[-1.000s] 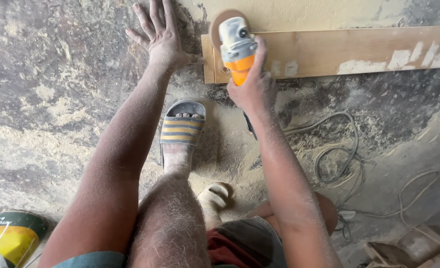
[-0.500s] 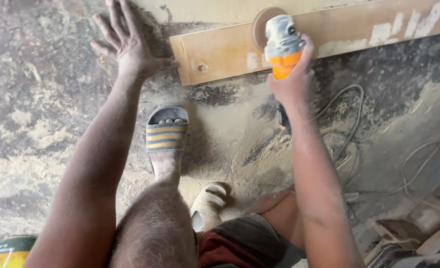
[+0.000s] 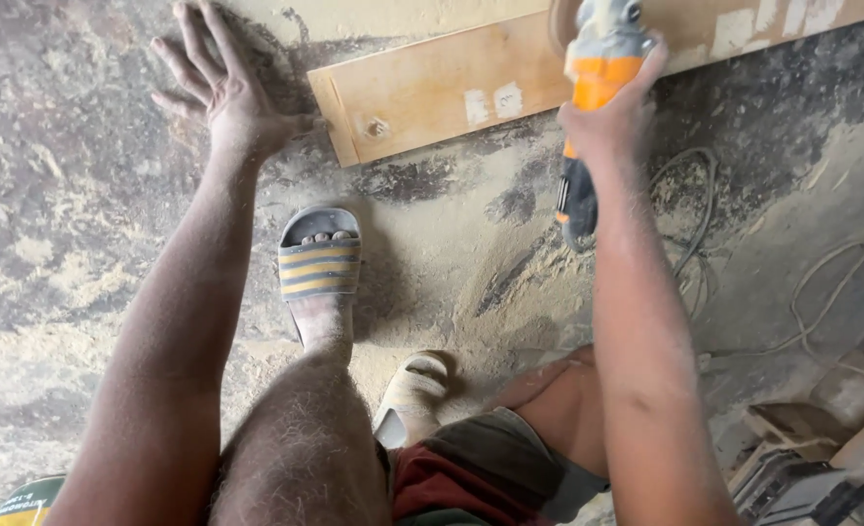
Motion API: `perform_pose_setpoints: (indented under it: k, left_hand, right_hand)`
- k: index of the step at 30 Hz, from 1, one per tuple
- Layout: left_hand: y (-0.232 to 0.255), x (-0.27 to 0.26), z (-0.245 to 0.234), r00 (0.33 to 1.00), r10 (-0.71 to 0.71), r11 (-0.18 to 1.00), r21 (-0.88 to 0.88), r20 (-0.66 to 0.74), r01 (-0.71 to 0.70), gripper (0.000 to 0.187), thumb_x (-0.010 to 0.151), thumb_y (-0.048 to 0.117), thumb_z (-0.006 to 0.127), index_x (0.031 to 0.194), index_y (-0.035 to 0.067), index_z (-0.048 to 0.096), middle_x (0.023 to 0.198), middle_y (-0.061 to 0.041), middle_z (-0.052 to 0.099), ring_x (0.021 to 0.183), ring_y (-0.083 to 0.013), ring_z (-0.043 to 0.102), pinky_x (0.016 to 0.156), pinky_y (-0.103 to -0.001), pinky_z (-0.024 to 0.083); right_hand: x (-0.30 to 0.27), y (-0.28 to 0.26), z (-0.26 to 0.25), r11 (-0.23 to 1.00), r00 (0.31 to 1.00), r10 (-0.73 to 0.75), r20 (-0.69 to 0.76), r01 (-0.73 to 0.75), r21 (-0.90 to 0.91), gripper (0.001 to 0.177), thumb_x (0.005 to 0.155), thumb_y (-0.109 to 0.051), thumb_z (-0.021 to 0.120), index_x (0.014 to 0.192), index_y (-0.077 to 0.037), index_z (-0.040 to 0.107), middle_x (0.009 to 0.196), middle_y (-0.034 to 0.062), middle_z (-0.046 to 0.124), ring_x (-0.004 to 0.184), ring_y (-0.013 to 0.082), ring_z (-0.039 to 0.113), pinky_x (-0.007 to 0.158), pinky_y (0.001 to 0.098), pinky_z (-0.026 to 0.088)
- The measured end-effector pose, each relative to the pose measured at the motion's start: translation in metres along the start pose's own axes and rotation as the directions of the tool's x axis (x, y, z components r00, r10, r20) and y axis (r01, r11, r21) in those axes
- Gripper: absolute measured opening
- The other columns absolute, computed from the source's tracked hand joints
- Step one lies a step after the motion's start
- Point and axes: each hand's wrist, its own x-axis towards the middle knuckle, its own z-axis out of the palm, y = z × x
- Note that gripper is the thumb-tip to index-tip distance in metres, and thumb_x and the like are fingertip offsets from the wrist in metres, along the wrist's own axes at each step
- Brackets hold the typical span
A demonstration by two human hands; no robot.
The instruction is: Sanding wooden planks using an angle grinder with a sanding disc on a workshop floor.
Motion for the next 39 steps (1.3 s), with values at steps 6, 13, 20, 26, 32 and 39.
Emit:
perform_pose_setpoints:
  k: [6,13,20,26,32,39]
  left_hand:
    - [-0.003,-0.005,0.002,0.999,0.048,0.998,-0.032,-0.022,-0.049,0.151,0.08,0.065,0.099,0.166,0.011,-0.013,0.168,-0.026,-0.02,0.143,-0.0486,-0.028,0.111,-0.084,-0.012]
    - [0.002,-0.011,-0.004,1.0,0.014,0.999,-0.032,-0.027,-0.015,0.132,0.09,0.036,0.094,0.167,0.009,-0.01,0.169,-0.026,-0.019,0.142,-0.0454,-0.029,0.114,-0.079,-0.014]
    - [-0.003,-0.004,0.006,0.995,0.043,0.997,-0.058,-0.088,-0.048,0.127,0.082,0.037,0.097,0.162,0.009,0.002,0.167,-0.032,0.0,0.143,-0.0475,-0.019,0.11,-0.081,-0.011]
    - [-0.005,0.001,0.007,0.995,0.053,0.997,-0.057,-0.082,-0.057,0.139,0.074,0.061,0.096,0.162,0.005,0.004,0.165,-0.035,-0.001,0.141,-0.05,-0.019,0.108,-0.081,-0.012]
    - [-0.002,-0.001,0.002,0.998,0.046,0.996,-0.071,-0.049,-0.05,0.141,0.073,0.06,0.097,0.164,0.009,0.002,0.166,-0.036,-0.006,0.139,-0.0499,-0.023,0.107,-0.082,-0.014]
    - [-0.004,0.002,0.01,0.997,0.05,0.997,-0.05,-0.055,-0.053,0.14,0.074,0.062,0.095,0.164,0.006,0.004,0.164,-0.038,-0.005,0.14,-0.0502,-0.021,0.106,-0.082,-0.014]
  right_hand:
    - [-0.077,-0.046,0.019,0.994,0.988,-0.079,0.13,0.069,0.08,0.104,0.078,0.004,0.073,0.151,-0.03,0.008,0.117,0.021,0.066,0.078,0.0288,0.075,0.058,0.0371,0.068]
    - [-0.124,-0.052,0.068,0.924,0.908,-0.378,0.178,0.383,0.009,0.106,0.08,-0.01,0.084,0.156,-0.024,0.012,0.108,0.021,0.071,0.072,0.028,0.073,0.054,0.0359,0.062]
    - [-0.131,-0.063,0.058,0.932,0.907,-0.361,0.215,0.344,0.114,0.109,0.079,-0.006,0.085,0.157,-0.02,0.01,0.121,0.0297,0.066,0.082,0.0319,0.074,0.061,0.0393,0.067]
    - [-0.083,-0.041,0.017,0.996,0.992,-0.053,0.114,0.045,0.078,0.102,0.078,0.004,0.073,0.15,-0.028,0.007,0.116,0.0241,0.065,0.074,0.0276,0.074,0.056,0.0342,0.068]
    - [-0.047,-0.024,0.004,0.996,0.994,-0.07,0.088,0.075,-0.049,0.098,0.083,-0.004,0.07,0.151,-0.028,0.003,0.118,0.0237,0.069,0.089,0.0358,0.076,0.072,0.045,0.068]
    - [-0.036,-0.029,0.027,0.958,0.961,-0.277,0.029,0.278,-0.072,0.109,0.076,-0.006,0.08,0.152,-0.032,0.005,0.119,0.0212,0.071,0.085,0.0323,0.076,0.064,0.0387,0.068]
